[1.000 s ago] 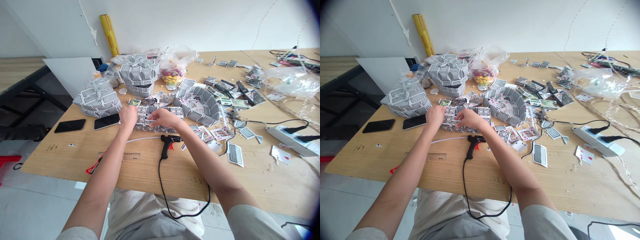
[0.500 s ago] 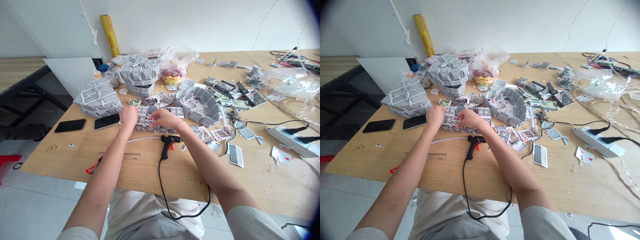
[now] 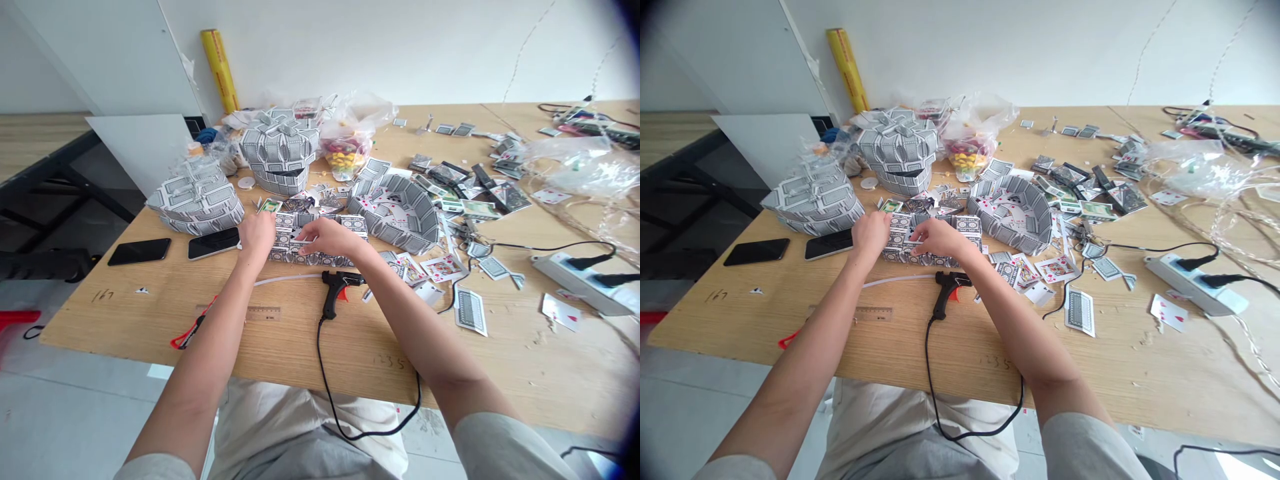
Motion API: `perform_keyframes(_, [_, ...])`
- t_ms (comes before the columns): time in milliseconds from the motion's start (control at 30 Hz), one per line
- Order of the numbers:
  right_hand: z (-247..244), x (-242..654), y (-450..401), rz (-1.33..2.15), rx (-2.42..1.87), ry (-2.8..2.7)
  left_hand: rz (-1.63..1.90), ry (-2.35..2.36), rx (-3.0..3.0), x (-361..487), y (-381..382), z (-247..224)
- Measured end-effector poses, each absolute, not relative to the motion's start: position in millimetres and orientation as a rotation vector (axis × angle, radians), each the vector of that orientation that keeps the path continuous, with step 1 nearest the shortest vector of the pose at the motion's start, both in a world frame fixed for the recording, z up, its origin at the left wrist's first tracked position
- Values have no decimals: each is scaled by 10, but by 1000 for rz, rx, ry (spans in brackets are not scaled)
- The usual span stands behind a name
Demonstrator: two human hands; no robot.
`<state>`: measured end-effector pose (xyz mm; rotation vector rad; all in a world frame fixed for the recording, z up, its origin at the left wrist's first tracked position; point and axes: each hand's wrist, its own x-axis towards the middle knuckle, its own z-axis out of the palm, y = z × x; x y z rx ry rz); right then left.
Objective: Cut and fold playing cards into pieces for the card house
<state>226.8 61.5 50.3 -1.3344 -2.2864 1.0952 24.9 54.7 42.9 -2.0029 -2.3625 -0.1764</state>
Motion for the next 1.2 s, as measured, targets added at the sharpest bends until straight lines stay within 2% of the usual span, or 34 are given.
perform_keyframes(1200, [542, 2263, 595, 1053, -1348, -2320, -178, -2392, -1989, 275, 535, 457])
